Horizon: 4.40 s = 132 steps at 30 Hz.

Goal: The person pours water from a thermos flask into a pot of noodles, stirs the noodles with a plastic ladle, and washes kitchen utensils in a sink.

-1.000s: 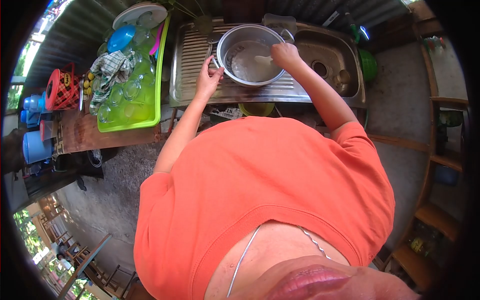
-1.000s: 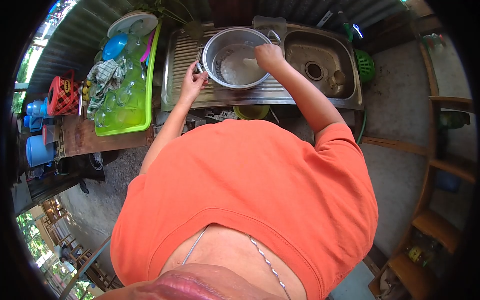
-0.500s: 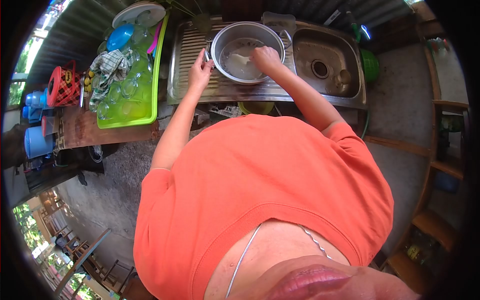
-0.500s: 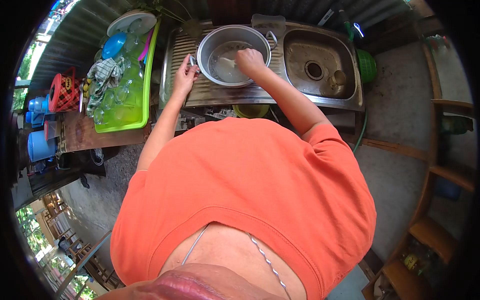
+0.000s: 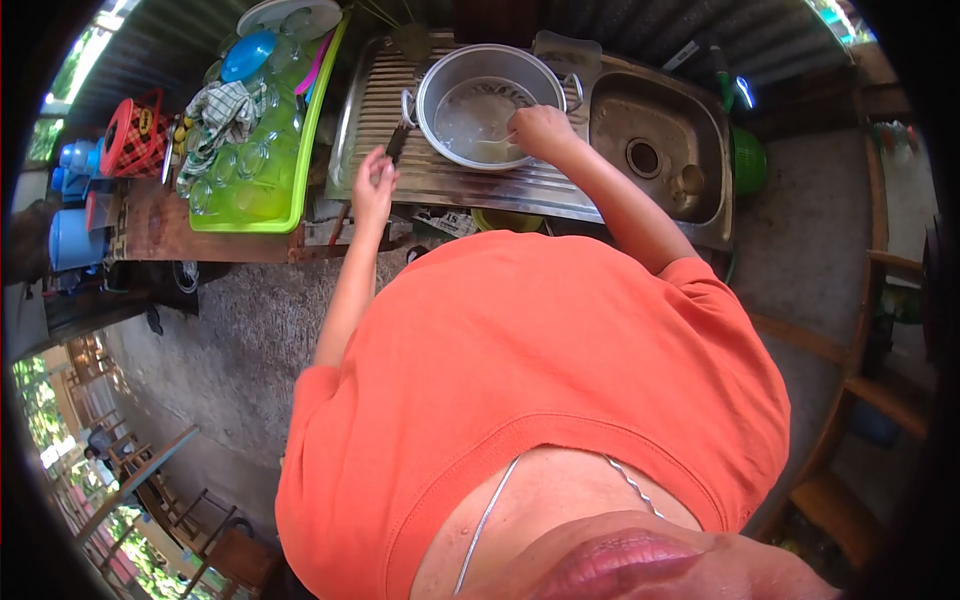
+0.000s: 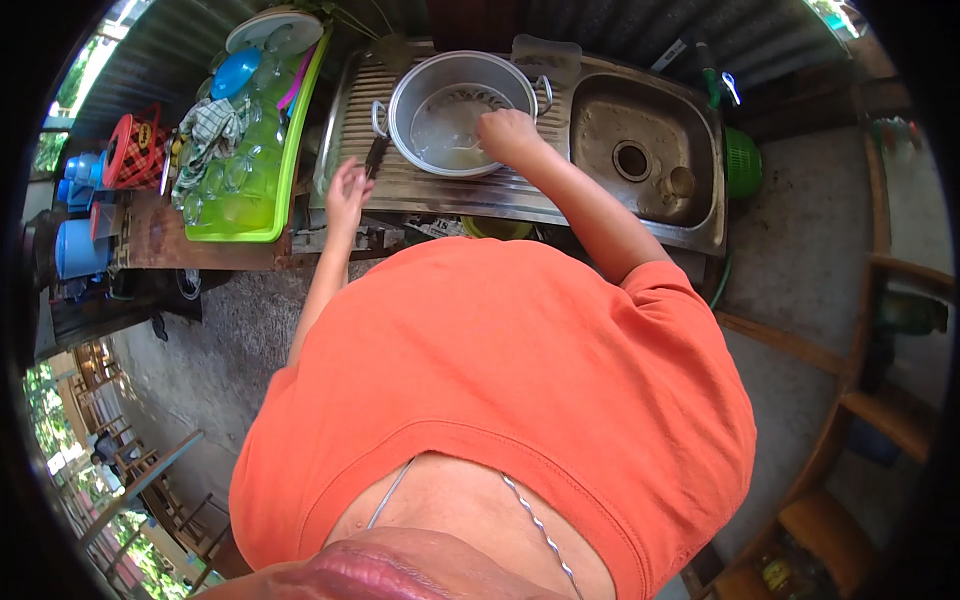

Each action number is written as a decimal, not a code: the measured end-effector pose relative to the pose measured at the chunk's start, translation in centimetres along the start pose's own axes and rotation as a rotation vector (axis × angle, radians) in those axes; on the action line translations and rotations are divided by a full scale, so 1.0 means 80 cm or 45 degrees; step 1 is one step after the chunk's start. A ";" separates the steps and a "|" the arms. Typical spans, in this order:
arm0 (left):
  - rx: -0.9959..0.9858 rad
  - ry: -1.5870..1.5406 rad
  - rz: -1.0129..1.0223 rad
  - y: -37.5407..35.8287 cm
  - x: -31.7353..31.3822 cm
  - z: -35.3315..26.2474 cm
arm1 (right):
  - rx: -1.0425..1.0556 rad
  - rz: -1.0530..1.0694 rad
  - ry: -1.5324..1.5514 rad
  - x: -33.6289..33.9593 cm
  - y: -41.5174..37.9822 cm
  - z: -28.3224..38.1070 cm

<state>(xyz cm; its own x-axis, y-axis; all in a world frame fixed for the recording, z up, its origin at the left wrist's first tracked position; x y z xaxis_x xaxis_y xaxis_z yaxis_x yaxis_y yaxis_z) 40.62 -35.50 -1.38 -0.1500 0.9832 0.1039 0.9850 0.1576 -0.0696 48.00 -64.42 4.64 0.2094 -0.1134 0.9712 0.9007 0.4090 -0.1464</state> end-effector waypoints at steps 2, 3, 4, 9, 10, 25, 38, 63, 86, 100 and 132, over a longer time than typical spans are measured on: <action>0.164 0.019 -0.051 -0.044 0.025 0.038 | -0.020 -0.078 0.071 0.020 -0.001 0.003; 0.240 0.056 -0.099 -0.069 0.040 0.059 | -0.038 -0.137 0.115 0.030 0.000 0.001; 0.317 0.095 -0.143 -0.096 0.054 0.081 | -0.059 -0.195 0.163 0.039 0.002 0.000; 0.565 0.119 -0.189 -0.201 0.121 0.233 | -0.171 -0.232 0.229 0.046 0.035 -0.007; 0.577 0.095 -0.104 -0.210 0.144 0.301 | -0.177 -0.232 0.216 0.039 0.043 -0.008; 0.997 -0.077 0.005 -0.221 0.150 0.203 | -0.519 -0.155 0.022 0.003 0.012 -0.008; 1.072 -0.168 0.067 -0.234 0.177 0.206 | -0.602 -0.401 0.190 0.010 0.003 0.039; 1.208 -0.225 -0.085 -0.294 0.149 0.182 | -0.363 -0.328 0.414 0.007 0.015 0.012; 1.221 -0.301 -0.169 -0.325 0.133 0.183 | -0.251 -0.162 0.166 -0.001 -0.010 -0.001; 1.235 -0.337 -0.225 -0.334 0.125 0.188 | -0.504 -0.438 0.260 0.051 -0.051 -0.034; 1.294 -0.417 -0.306 -0.360 0.140 0.188 | -0.141 -0.277 0.246 -0.001 -0.012 0.010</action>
<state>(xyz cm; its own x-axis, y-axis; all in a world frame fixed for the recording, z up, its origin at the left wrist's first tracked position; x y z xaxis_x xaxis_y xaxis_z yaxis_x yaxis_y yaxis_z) 9.26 -27.66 -13.10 -0.4924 0.8697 -0.0340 0.4194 0.2029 -0.8848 46.80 -64.10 4.82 0.0659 -0.3620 0.9298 0.9662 0.2560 0.0312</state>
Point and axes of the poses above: each hand's wrist, its own y-axis towards the middle knuckle, its own x-axis out of the back of the hand, z = x × y, the point moved 4 cm from there along y, towards the middle knuckle, and after that the axes turned 1 degree about -x, right-handed, at the moved point
